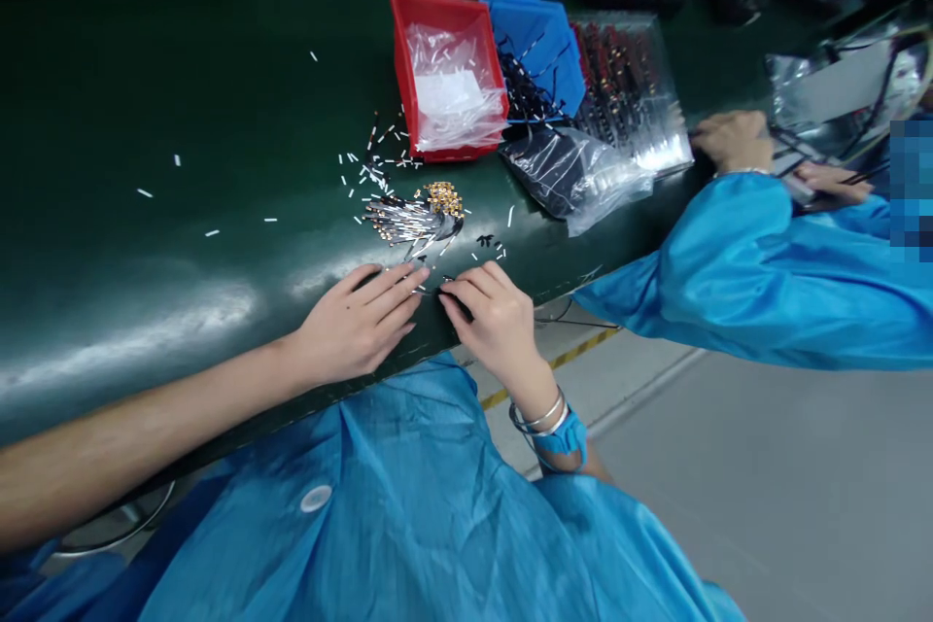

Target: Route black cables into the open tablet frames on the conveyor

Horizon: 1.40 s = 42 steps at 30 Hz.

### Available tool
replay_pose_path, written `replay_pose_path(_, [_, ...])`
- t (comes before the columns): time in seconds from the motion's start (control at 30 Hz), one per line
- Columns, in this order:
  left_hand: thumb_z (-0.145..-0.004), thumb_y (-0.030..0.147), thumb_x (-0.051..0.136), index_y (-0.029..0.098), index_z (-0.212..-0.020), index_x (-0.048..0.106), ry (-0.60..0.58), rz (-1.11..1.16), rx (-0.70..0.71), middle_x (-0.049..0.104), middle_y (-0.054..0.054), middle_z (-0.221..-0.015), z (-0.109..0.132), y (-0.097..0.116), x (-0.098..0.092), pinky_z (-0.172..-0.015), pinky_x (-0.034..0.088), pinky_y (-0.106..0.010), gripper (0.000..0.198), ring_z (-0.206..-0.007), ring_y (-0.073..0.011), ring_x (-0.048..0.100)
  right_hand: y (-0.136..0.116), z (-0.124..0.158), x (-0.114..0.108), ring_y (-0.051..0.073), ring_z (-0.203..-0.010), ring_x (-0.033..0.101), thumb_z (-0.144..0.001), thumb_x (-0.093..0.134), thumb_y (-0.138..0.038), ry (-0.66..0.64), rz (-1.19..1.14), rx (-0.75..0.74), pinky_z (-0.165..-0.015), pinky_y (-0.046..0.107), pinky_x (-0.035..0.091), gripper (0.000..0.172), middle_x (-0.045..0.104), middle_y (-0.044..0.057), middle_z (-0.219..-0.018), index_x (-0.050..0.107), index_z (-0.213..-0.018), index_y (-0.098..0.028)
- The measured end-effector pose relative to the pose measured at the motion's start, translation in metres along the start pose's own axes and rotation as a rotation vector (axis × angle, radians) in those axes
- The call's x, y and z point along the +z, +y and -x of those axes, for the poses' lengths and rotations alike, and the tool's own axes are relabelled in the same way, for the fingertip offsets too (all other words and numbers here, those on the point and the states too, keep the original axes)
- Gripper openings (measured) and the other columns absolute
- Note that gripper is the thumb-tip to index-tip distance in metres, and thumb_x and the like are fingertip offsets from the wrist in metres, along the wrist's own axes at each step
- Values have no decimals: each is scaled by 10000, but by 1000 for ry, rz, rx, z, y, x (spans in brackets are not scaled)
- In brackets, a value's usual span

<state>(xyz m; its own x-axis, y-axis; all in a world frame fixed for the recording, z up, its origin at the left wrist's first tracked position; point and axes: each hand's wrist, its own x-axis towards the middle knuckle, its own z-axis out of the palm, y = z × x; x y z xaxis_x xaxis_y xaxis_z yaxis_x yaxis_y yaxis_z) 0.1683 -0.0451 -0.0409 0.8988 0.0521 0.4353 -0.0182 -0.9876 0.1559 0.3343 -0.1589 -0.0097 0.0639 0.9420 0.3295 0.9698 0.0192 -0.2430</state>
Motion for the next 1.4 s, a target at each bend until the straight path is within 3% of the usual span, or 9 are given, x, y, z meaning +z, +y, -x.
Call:
replay_pose_path(0.13, [-930, 170, 436, 84, -929, 673, 97, 84, -131, 659, -140, -1171, -2, -7, -3, -894, 458, -392, 252, -1086, -260, 605, -8, -9, 2, 183, -737, 544, -872, 569, -179, -112, 152, -123, -607, 305, 464, 130, 672, 54, -759, 670, -793, -163])
replay_pose_path(0.33, [-926, 153, 448, 128, -971, 654, 126, 238, -316, 686, -89, -1106, -1, -22, -6, -810, 470, -362, 212, -994, -227, 623, -12, -17, 7, 176, -651, 460, -866, 492, -87, -112, 316, -255, -551, 309, 371, 268, 560, 37, -607, 587, -629, -168])
replay_pose_path(0.63, [-913, 123, 452, 140, -994, 653, 121, 333, -337, 687, -89, -1091, -1, -26, -10, -802, 482, -359, 218, -1003, -218, 613, -15, -24, 6, 184, -678, 477, -827, 520, -76, -230, 326, -261, -552, 297, 340, 197, 565, 61, -616, 598, -664, -156])
replay_pose_path(0.87, [-889, 147, 492, 132, -999, 654, 175, 612, -462, 690, -88, -1037, -11, -31, -31, -872, 503, -368, 195, -981, -199, 613, -17, -36, -12, 153, -630, 451, -839, 501, -86, -7, 360, -287, -546, 279, 342, 239, 553, 29, -599, 566, -625, -172])
replay_pose_path(0.97, [-906, 265, 481, 124, -863, 636, -38, 970, -621, 686, -56, -791, -17, -32, -41, -637, 491, -264, 214, -665, -140, 612, -20, -44, -19, 150, -661, 467, -873, 499, -108, 48, 335, -350, -582, 274, 378, 233, 598, 29, -654, 591, -670, -179])
replay_pose_path(1.03, [-908, 317, 456, 120, -807, 590, -209, 1298, -719, 645, -35, -657, -20, -33, -44, -463, 381, -191, 259, -488, -100, 547, -22, -50, -20, 153, -672, 475, -883, 501, -112, 81, 315, -387, -587, 278, 390, 231, 613, 31, -668, 599, -687, -183])
replay_pose_path(1.13, [-876, 320, 482, 123, -823, 551, -240, 1571, -815, 623, -28, -603, -22, -34, -46, -365, 251, -156, 215, -415, -88, 523, -25, -60, -17, 157, -684, 506, -865, 541, -101, 167, 218, -406, -592, 280, 422, 169, 638, 49, -692, 615, -726, -162])
replay_pose_path(1.3, [-857, 254, 515, 106, -754, 607, -39, 1382, -785, 613, -14, -619, -24, -36, -60, -380, 280, -143, 202, -443, -59, 505, -37, -75, -13, 160, -726, 587, -822, 611, -95, 263, -88, -321, -672, 293, 517, 51, 701, 77, -786, 647, -845, -124])
replay_pose_path(1.4, [-858, 173, 495, 106, -778, 649, -16, 1211, -784, 583, 16, -563, -25, -39, -69, -395, 292, -135, 186, -410, -38, 433, -41, -84, -12, 155, -700, 605, -827, 598, -101, 265, -154, -295, -666, 296, 530, 66, 704, 62, -762, 647, -819, -144])
